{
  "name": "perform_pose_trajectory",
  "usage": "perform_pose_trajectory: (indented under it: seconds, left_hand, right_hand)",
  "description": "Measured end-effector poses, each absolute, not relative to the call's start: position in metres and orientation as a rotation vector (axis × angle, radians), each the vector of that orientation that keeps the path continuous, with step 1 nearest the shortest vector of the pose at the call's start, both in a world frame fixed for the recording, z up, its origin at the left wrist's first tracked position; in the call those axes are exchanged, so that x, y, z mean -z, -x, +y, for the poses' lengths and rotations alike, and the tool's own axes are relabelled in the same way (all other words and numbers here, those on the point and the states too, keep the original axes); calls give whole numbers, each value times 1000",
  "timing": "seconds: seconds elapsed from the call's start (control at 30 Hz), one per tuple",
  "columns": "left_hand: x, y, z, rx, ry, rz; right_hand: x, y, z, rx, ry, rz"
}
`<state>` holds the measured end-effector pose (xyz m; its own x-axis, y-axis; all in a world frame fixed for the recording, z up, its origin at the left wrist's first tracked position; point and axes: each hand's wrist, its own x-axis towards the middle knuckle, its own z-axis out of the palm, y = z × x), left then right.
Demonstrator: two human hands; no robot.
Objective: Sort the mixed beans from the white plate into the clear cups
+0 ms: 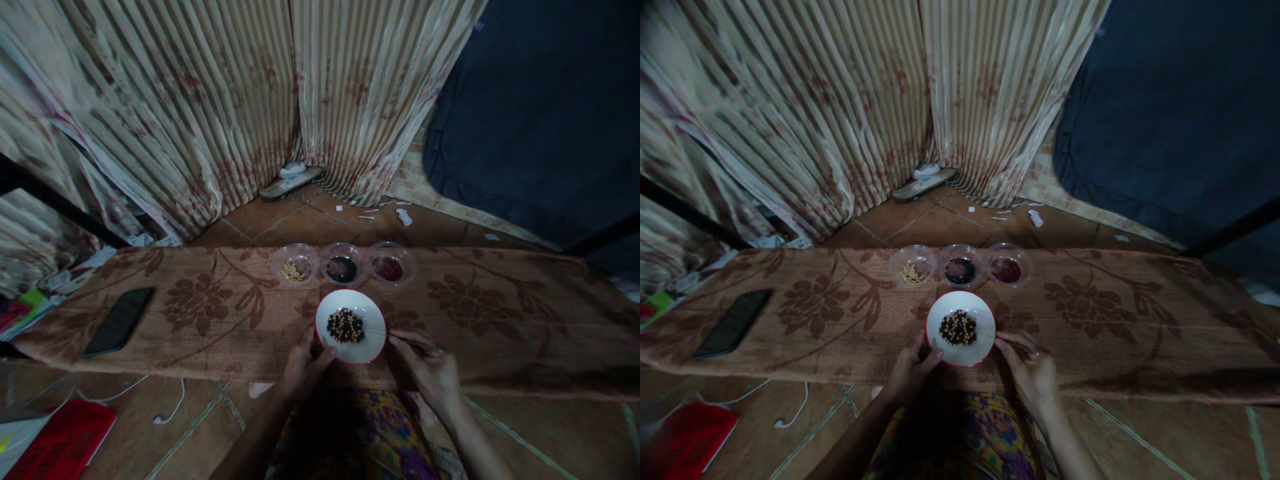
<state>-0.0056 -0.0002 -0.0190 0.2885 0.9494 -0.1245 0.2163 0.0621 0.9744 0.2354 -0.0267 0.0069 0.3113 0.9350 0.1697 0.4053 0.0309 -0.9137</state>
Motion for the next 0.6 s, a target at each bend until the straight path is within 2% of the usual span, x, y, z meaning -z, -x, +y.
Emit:
perform_pose_trajectory:
  seconds: [0.3,0.6]
  left_hand:
    - [13,3,-2,-849,-1394,1131]
    - [14,3,-3,-821,-1395,1157]
  right_hand:
    - [2,-238,-31,-598,1563,-1535]
    - [-32,-222,-29,-627,1428,-1848]
